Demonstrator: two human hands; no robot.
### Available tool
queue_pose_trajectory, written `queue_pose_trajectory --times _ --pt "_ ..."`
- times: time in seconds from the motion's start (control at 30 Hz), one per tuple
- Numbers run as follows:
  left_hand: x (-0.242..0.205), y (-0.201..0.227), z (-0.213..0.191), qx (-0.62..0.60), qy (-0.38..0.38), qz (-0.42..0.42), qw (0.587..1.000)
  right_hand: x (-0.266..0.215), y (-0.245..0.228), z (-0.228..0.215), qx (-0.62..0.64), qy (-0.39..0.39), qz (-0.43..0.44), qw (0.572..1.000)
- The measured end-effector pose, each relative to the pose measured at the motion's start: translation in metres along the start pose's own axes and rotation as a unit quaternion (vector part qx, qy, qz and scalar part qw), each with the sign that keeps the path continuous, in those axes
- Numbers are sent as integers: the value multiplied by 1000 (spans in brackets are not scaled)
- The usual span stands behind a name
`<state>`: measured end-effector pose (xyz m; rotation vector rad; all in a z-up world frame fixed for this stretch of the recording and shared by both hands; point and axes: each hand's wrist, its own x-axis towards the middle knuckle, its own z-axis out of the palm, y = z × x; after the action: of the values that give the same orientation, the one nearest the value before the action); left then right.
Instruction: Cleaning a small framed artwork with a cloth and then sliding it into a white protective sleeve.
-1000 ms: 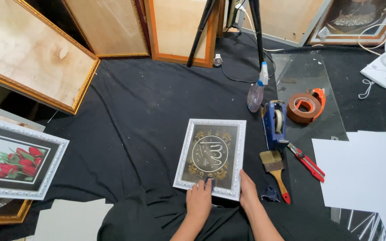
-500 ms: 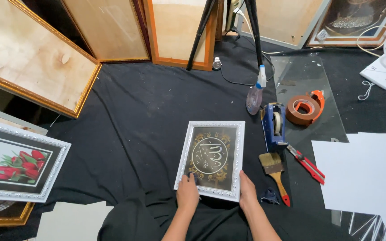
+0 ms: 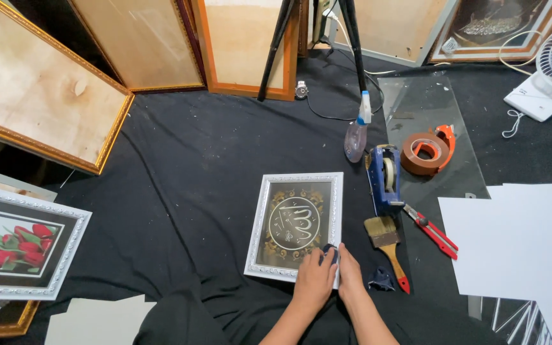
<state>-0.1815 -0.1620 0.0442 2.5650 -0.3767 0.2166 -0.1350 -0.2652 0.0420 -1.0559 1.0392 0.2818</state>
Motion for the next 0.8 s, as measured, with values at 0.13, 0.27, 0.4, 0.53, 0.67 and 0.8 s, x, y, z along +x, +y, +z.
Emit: queue_pose_trajectory --times 0.13,0.27,0.4,0.53,0.67,0.8 --pt "-12 -40 10 96 13 36 995 -6 1 0 9 -31 22 999" --pt "-18 -78 4 114 -30 -50 992 -16 -4 3 -18 -32 40 999" --pt "-12 -105 -12 136 -103 -214 962 -25 -8 5 -20 -35 37 998" --pt "-8 -130 -16 97 -63 -314 942 -26 -9 5 -12 -37 43 998" --pt "-10 -148 -3 123 15 -361 924 -34 -13 6 -9 -36 43 998" --pt "-5 -139 -3 20 5 -359 933 -44 -21 9 -11 -34 49 998"
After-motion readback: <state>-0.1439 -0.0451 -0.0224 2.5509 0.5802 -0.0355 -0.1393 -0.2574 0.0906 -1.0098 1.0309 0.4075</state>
